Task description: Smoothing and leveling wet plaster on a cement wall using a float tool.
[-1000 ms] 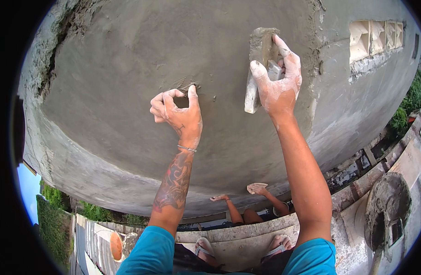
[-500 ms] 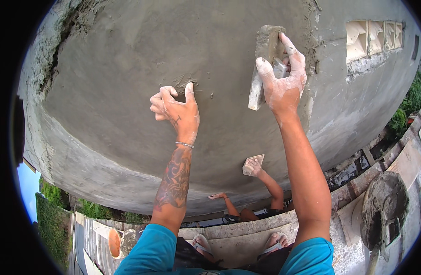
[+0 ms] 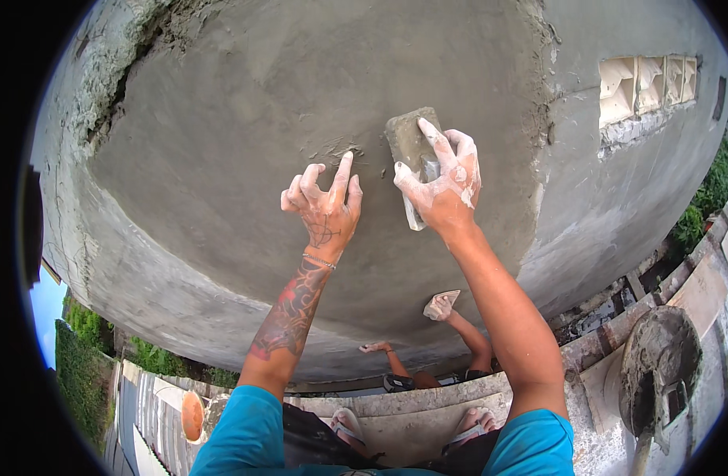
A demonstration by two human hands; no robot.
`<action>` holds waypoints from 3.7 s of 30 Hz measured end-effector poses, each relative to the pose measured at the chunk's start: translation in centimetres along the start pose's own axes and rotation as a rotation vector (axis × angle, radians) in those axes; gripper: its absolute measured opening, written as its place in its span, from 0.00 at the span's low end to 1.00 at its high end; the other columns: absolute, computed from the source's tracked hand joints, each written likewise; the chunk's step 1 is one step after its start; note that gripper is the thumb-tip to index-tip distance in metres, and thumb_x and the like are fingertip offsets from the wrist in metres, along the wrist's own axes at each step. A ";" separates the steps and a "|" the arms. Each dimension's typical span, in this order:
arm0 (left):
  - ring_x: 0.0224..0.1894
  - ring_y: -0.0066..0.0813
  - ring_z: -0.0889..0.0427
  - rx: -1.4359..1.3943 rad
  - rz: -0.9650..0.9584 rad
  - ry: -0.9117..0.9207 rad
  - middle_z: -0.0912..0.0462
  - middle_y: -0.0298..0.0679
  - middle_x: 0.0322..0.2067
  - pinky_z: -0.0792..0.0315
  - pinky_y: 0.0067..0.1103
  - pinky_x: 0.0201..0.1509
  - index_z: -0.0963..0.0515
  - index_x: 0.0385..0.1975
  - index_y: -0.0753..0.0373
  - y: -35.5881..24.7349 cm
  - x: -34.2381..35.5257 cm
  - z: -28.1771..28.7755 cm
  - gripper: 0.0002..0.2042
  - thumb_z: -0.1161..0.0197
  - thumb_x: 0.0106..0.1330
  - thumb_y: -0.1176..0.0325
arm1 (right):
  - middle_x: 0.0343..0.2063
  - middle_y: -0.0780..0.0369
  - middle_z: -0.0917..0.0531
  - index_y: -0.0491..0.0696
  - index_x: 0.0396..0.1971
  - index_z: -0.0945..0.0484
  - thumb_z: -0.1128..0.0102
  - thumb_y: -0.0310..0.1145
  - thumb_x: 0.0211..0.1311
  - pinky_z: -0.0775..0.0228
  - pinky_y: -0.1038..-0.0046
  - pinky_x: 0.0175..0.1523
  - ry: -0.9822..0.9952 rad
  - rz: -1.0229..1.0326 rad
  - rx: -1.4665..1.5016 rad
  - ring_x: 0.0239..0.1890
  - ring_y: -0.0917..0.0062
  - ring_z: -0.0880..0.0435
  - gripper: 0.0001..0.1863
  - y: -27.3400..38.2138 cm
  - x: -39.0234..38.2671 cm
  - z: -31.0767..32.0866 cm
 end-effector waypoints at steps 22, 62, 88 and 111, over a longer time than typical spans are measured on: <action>0.52 0.27 0.36 0.015 -0.343 -0.032 0.31 0.27 0.47 0.45 0.32 0.56 0.23 0.48 0.46 0.5 0.7 0.6 0.20 0.36 0.53 0.58 | 0.47 0.51 0.30 0.57 0.53 0.24 0.29 0.43 0.39 0.32 0.59 0.51 -0.001 0.136 -0.229 0.48 0.58 0.28 0.34 2.7 -2.4 -3.3; 0.55 0.34 0.43 -0.155 -0.353 0.255 0.37 0.33 0.52 0.49 0.37 0.59 0.26 0.53 0.45 0.4 -0.9 2.5 0.26 0.36 0.52 0.47 | 0.47 0.52 0.30 0.57 0.53 0.24 0.28 0.42 0.37 0.28 0.63 0.48 -0.054 0.186 -0.159 0.45 0.61 0.26 0.35 3.0 -2.4 -1.5; 0.56 0.43 0.42 -0.349 0.330 -0.272 0.37 0.40 0.51 0.47 0.39 0.59 0.32 0.42 0.56 21.8 -10.6 2.6 0.17 0.38 0.56 0.59 | 0.49 0.52 0.27 0.54 0.59 0.30 0.36 0.46 0.51 0.35 0.65 0.58 0.192 -0.436 -0.309 0.53 0.62 0.27 0.33 1.9 -2.3 -2.2; 0.46 0.37 0.32 -0.435 0.304 -0.307 0.30 0.35 0.40 0.45 0.36 0.54 0.34 0.42 0.56 22.9 -10.6 5.3 0.17 0.37 0.55 0.66 | 0.47 0.51 0.24 0.53 0.57 0.27 0.37 0.50 0.47 0.33 0.65 0.56 -0.014 -0.591 -0.028 0.50 0.65 0.24 0.35 4.0 -7.0 -5.5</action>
Point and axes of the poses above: each hand's wrist, its own x-axis towards the middle knuckle, its own z-axis out of the back of the hand, y = z × x, the point moved 9 cm from there along x, towards the middle knuckle
